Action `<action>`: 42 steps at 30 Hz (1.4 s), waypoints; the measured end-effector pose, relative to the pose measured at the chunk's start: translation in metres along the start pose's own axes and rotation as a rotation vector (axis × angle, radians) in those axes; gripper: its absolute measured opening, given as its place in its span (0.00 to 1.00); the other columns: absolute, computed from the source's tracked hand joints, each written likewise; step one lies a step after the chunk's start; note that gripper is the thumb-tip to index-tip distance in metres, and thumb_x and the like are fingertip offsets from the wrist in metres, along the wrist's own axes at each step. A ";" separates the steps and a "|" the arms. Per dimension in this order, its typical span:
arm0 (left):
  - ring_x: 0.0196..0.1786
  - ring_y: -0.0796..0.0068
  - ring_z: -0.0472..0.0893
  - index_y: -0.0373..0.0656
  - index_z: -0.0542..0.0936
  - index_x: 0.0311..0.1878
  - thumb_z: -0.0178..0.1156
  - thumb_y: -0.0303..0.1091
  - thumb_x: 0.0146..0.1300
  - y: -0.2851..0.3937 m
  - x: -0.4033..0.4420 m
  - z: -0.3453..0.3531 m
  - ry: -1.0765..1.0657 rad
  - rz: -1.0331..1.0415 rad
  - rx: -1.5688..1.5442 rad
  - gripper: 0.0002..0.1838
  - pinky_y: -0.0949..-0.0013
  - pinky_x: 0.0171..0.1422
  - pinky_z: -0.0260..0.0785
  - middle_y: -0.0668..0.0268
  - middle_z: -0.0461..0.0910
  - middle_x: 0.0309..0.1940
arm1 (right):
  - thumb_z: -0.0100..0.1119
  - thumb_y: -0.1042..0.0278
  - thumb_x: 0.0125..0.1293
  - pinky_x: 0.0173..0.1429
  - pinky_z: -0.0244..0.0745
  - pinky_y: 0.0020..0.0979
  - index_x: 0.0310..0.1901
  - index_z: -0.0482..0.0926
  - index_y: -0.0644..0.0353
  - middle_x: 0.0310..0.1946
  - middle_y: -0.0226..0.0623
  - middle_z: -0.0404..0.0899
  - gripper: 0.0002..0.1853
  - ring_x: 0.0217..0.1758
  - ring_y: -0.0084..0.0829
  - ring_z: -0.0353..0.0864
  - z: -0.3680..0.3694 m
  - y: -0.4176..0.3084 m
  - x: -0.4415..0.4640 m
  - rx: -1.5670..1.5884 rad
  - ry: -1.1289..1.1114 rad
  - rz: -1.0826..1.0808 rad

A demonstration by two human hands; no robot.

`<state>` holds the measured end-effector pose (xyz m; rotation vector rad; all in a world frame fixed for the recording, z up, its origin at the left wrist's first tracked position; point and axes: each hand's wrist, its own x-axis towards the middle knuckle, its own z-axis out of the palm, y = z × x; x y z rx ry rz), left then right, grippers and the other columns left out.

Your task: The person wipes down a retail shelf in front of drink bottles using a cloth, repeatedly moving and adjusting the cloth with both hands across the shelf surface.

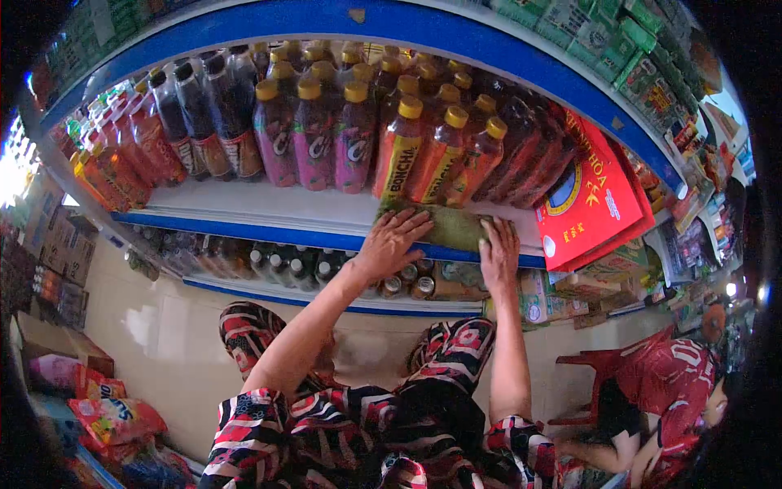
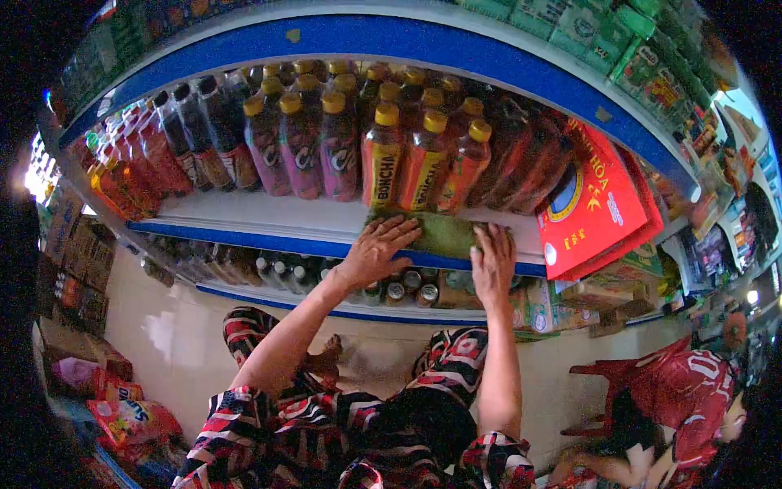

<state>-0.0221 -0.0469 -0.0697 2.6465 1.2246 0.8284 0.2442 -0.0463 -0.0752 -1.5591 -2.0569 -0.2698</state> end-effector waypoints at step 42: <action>0.71 0.58 0.59 0.51 0.61 0.70 0.61 0.41 0.57 -0.035 -0.050 -0.033 0.044 -0.099 0.060 0.36 0.51 0.74 0.46 0.65 0.61 0.69 | 0.55 0.67 0.60 0.73 0.46 0.49 0.61 0.69 0.52 0.66 0.40 0.62 0.25 0.70 0.43 0.57 0.014 -0.061 -0.002 0.018 0.019 -0.044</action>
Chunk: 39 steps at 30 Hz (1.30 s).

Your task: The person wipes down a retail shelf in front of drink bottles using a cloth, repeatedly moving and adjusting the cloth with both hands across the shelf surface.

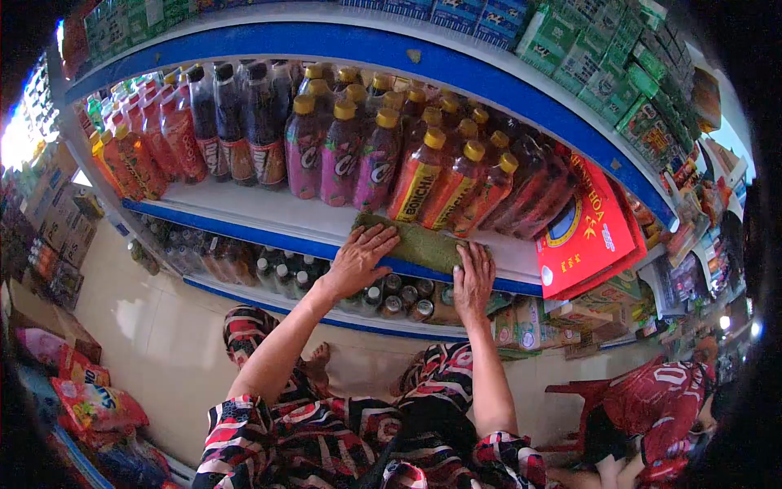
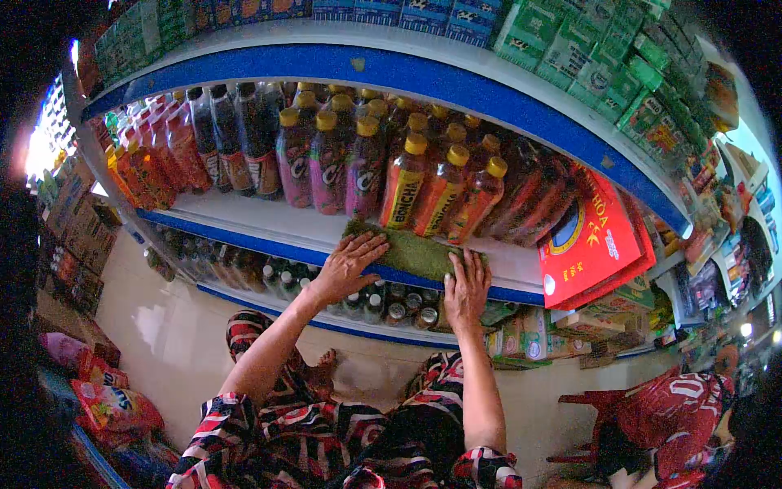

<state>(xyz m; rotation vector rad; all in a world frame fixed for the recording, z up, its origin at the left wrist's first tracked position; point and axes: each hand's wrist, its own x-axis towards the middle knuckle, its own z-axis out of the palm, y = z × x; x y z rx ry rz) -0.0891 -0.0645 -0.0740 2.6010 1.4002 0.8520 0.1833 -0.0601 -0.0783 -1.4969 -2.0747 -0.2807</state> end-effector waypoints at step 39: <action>0.68 0.56 0.64 0.43 0.70 0.63 0.60 0.48 0.59 -0.008 0.001 -0.012 0.105 -0.070 -0.036 0.31 0.52 0.72 0.51 0.57 0.68 0.64 | 0.52 0.60 0.64 0.72 0.46 0.53 0.62 0.66 0.60 0.67 0.48 0.60 0.26 0.71 0.47 0.56 0.030 -0.076 0.014 0.230 -0.061 -0.136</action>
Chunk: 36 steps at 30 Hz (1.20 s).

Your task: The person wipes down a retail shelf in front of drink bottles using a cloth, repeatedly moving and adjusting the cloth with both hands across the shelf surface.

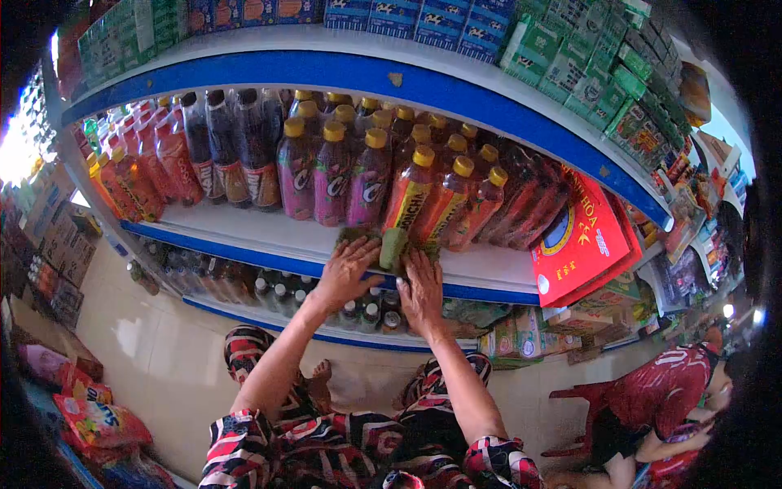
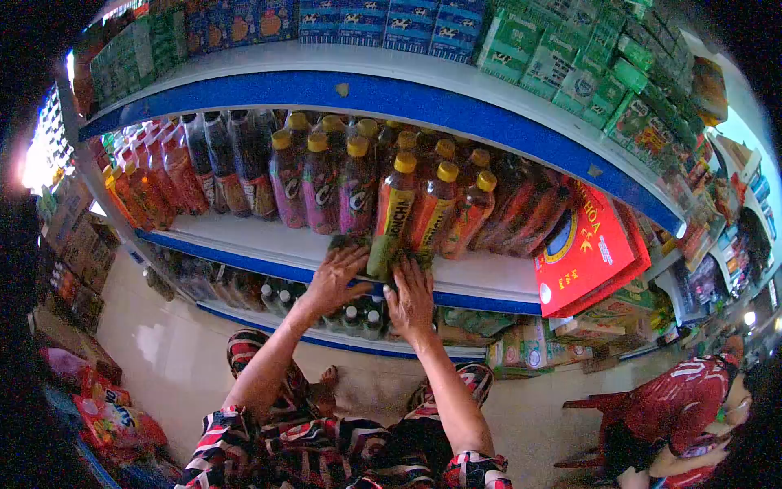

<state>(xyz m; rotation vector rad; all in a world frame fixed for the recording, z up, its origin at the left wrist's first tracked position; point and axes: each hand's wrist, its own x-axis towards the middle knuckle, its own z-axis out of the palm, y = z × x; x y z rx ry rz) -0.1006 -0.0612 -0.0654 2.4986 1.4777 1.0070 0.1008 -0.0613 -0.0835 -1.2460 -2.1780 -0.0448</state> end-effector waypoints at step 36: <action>0.68 0.53 0.62 0.39 0.71 0.61 0.66 0.46 0.48 -0.025 -0.027 -0.011 0.114 -0.068 0.150 0.37 0.48 0.73 0.48 0.57 0.65 0.65 | 0.49 0.54 0.65 0.73 0.40 0.54 0.64 0.64 0.63 0.66 0.48 0.62 0.29 0.71 0.47 0.55 0.028 -0.061 0.025 0.096 -0.015 -0.007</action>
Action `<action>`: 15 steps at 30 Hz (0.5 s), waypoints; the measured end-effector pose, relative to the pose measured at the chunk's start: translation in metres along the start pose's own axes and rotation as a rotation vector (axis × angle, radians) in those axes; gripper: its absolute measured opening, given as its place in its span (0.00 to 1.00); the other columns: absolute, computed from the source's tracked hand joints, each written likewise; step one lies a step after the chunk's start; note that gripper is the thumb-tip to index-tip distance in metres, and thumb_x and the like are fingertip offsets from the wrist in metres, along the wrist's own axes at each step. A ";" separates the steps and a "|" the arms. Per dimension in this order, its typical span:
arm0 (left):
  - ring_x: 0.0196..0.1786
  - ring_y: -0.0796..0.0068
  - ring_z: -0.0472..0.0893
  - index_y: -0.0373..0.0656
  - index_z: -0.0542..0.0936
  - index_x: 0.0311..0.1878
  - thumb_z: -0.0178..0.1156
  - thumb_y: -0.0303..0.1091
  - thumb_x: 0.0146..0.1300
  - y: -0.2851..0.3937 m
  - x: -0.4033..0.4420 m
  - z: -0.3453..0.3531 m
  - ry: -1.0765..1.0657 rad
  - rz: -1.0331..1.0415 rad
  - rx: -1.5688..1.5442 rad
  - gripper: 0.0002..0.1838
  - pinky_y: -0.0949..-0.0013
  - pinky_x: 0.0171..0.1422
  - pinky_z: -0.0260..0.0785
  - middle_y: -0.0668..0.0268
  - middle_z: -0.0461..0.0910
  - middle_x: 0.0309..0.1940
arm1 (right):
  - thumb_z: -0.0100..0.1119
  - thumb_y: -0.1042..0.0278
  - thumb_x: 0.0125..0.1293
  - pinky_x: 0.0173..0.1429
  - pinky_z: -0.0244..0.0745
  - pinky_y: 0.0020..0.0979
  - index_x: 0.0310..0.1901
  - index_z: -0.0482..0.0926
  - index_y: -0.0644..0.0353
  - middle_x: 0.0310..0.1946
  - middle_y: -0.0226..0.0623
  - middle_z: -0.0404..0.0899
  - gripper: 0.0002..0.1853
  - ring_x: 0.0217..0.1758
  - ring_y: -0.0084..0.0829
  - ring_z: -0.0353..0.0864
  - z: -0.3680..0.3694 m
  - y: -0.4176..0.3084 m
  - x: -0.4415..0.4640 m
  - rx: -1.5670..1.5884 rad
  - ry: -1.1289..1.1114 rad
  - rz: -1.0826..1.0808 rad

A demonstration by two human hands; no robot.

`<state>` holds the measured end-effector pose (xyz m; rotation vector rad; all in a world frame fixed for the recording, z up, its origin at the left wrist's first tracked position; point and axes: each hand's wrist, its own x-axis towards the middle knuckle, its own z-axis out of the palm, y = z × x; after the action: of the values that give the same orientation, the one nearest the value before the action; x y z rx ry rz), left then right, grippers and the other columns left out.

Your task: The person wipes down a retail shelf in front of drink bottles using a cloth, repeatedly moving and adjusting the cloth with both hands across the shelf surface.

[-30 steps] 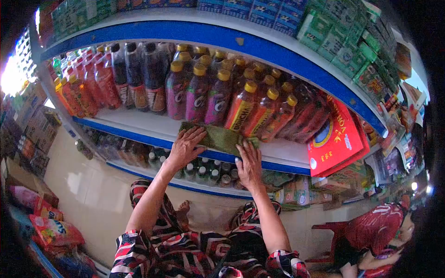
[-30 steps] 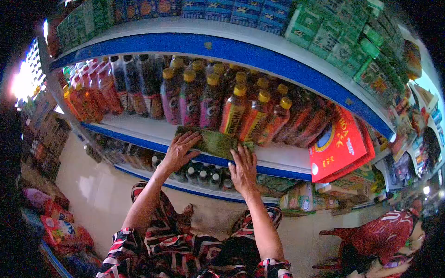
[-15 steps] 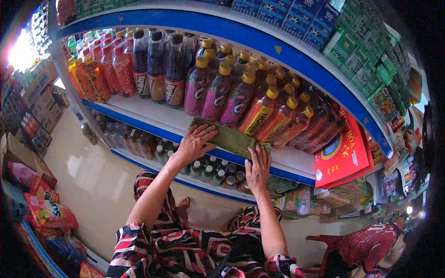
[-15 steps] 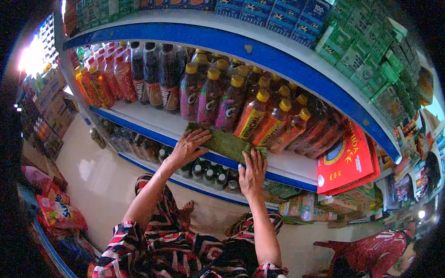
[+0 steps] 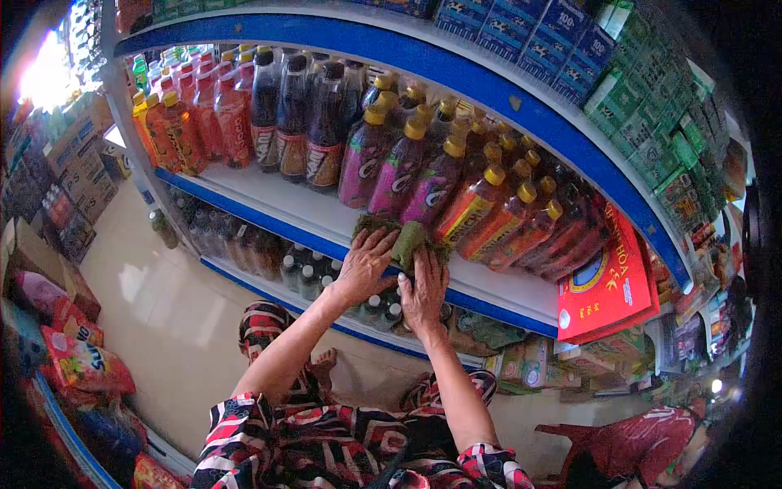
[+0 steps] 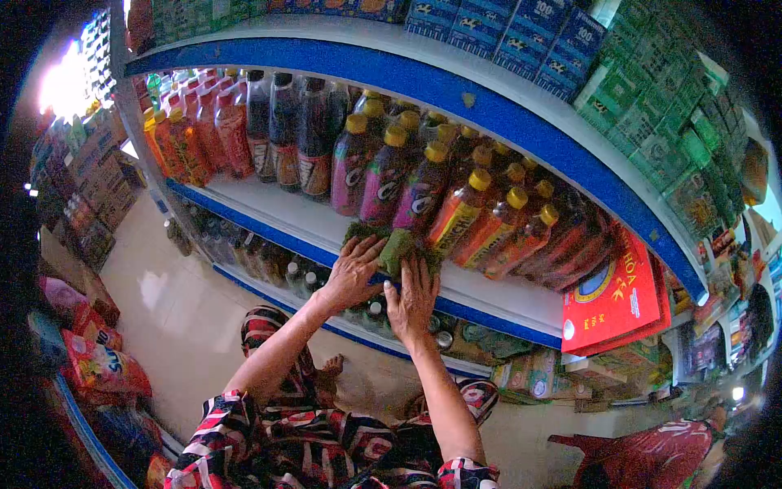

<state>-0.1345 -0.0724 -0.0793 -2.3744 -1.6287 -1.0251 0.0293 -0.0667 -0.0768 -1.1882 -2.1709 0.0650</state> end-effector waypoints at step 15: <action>0.69 0.54 0.60 0.38 0.66 0.64 0.67 0.42 0.47 0.001 0.000 -0.003 -0.060 -0.002 0.011 0.40 0.49 0.74 0.45 0.57 0.62 0.67 | 0.55 0.57 0.61 0.73 0.39 0.54 0.66 0.59 0.65 0.68 0.49 0.56 0.34 0.72 0.48 0.52 0.000 0.003 -0.004 -0.091 -0.030 -0.064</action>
<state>-0.1352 -0.0739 -0.0766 -2.4200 -1.6526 -0.9518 0.0329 -0.0674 -0.0801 -1.1734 -2.2578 -0.0446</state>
